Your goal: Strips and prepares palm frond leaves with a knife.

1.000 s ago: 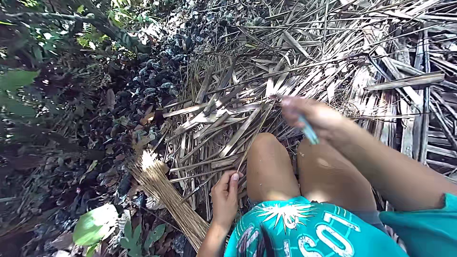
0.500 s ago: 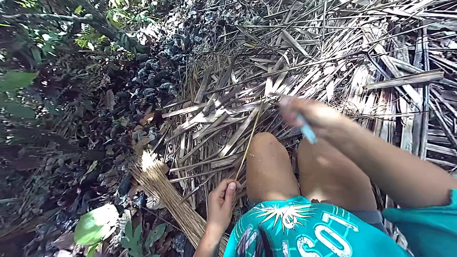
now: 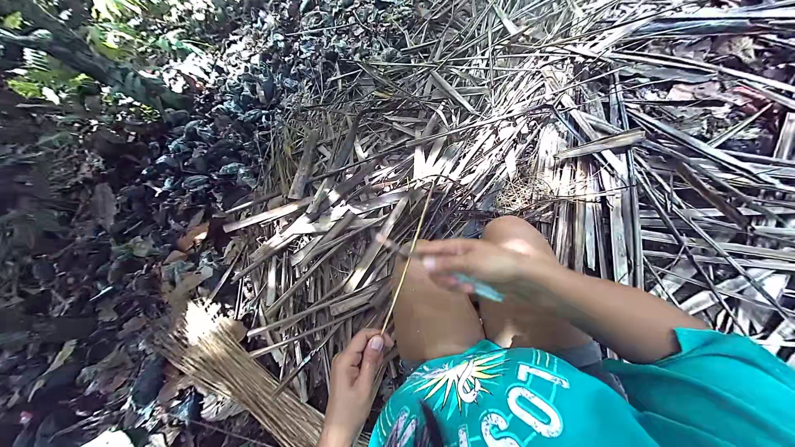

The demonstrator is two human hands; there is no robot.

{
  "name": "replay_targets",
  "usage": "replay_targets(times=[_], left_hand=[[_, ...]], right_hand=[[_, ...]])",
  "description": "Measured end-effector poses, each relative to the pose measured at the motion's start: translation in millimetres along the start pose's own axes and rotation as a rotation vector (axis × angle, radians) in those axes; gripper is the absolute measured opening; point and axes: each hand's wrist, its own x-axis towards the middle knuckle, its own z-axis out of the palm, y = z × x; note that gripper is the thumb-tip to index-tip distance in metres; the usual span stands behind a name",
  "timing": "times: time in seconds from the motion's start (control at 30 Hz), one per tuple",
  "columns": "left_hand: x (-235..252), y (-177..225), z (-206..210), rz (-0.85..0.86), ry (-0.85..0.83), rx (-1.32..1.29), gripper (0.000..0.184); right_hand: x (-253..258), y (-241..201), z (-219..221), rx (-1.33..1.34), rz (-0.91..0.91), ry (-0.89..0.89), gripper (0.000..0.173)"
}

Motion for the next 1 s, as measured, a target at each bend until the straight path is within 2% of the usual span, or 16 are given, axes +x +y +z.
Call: replay_targets(times=[0.1,0.2,0.3,0.4,0.47,0.57,0.63,0.7,0.77,0.83,0.9,1.0], left_hand=[[-2,-5,-1,0.005,0.002,0.119,0.031],[8,-2,8,0.101,0.091,0.352,0.032],[18,6,20,0.201,0.211,0.509,0.03],[22,9,24,0.288,0.269,0.554,0.029],[20,8,20,0.308,0.266,0.552,0.029],[13,7,14,0.283,0.271,0.586,0.029],[14,4,10,0.241,0.273,0.552,0.028],[19,7,10,0.191,0.257,0.456,0.029],[24,11,11,0.169,0.211,0.308,0.031],[26,11,10,0.164,0.168,0.183,0.03],[21,8,5,0.146,0.129,0.107,0.029],[15,8,1,0.093,0.113,0.059,0.029]], right_hand=[[-3,-7,-18,0.057,-0.095,0.127,0.033],[0,0,-9,0.081,-0.1,0.182,0.033],[4,18,18,0.053,-0.003,0.075,0.035],[3,23,36,0.018,0.094,-0.018,0.039],[1,3,18,-0.014,0.013,0.137,0.029],[2,-24,-37,0.065,-0.258,0.419,0.03],[-1,-34,-43,0.086,-0.341,0.544,0.033],[-5,-25,-12,-0.019,-0.209,0.41,0.044],[0,-3,30,-0.059,0.0,0.145,0.051],[11,15,45,0.013,0.082,-0.028,0.043],[13,3,28,0.031,0.029,0.022,0.035],[17,-19,-7,0.074,-0.123,0.152,0.032]])
